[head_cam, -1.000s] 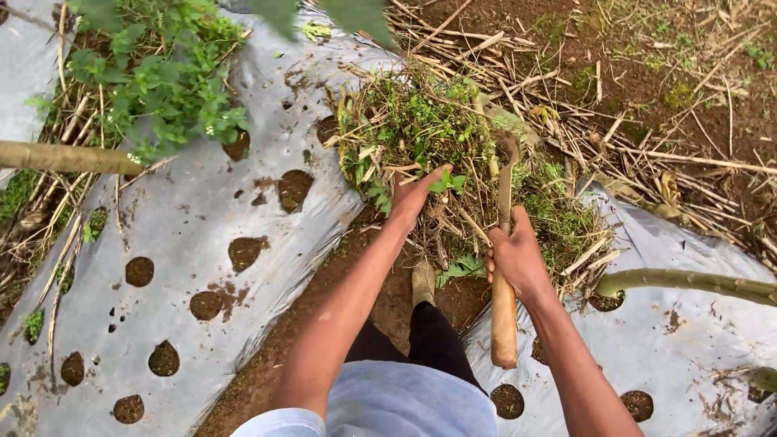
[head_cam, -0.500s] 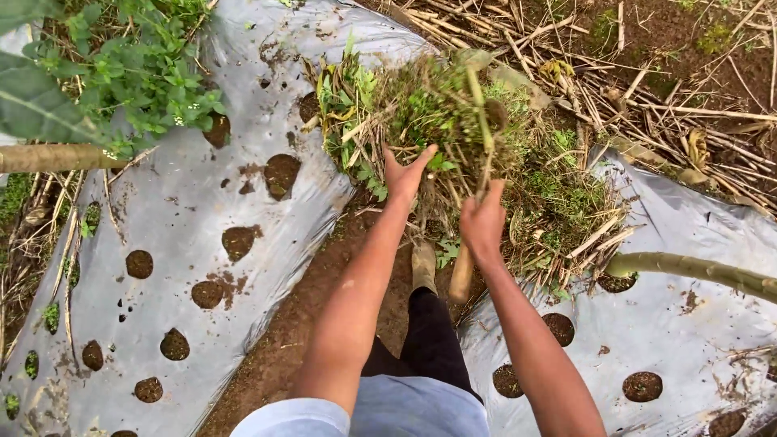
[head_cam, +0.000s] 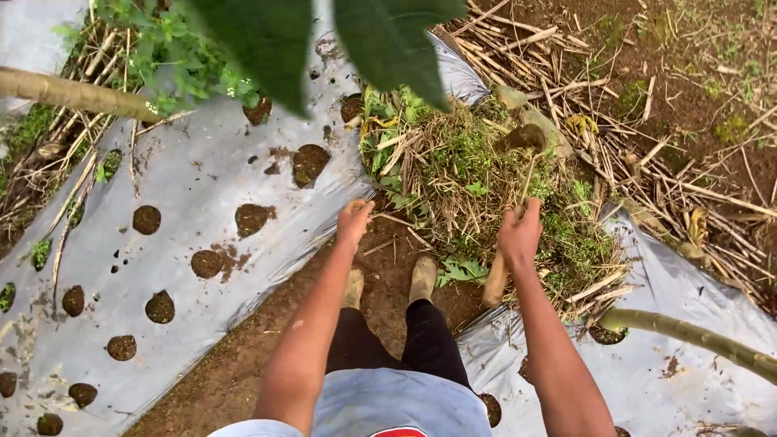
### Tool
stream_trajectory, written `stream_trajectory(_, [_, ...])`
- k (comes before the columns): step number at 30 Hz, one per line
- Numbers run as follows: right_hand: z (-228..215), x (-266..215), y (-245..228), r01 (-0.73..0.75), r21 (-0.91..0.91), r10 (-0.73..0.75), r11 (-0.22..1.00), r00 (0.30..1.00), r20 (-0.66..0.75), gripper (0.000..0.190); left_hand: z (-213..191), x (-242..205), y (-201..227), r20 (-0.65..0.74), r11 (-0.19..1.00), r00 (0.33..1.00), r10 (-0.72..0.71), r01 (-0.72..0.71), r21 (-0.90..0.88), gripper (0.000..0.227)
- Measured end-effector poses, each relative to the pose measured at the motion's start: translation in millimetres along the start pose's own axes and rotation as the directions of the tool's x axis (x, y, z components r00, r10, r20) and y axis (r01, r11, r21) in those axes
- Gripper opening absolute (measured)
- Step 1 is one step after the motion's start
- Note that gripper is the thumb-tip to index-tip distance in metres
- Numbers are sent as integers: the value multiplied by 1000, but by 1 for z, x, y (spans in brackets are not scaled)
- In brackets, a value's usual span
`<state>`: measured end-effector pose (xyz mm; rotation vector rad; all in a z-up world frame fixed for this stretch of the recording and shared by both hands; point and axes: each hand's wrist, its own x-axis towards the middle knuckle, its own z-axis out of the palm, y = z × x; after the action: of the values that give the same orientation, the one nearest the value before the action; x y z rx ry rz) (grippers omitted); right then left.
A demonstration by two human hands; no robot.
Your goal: Removing weeds from a garden bed using a hand hoe and manual pulling.
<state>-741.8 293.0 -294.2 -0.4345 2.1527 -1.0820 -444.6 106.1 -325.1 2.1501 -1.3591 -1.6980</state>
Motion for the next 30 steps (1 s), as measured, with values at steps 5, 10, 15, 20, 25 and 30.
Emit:
stream_trajectory(5, [-3,-49,-80,-50,212,11,976,984,178,18,-10,-55,58,-38,960,960,278,-277,35,43])
stream_trajectory(10, [-9,-100,-161,-185,357,11,916,899,437,13,-26,-87,100,-57,800,803,593,-580,155,30])
stream_trajectory(15, [9,-127,-188,-305,480,-138,823,712,689,15,-73,-97,102,-203,404,350,915,-818,410,45])
stream_trajectory(20, [36,-153,-219,-296,468,-233,833,578,782,19,-134,-92,80,-191,323,264,945,-831,453,40])
stream_trajectory(25, [62,-182,-246,-317,421,-221,850,511,831,17,-191,-109,65,-245,260,148,958,-809,527,23])
stream_trajectory(30, [90,-207,-264,-265,402,-257,877,447,856,16,-234,-105,39,-240,162,-7,971,-718,677,18])
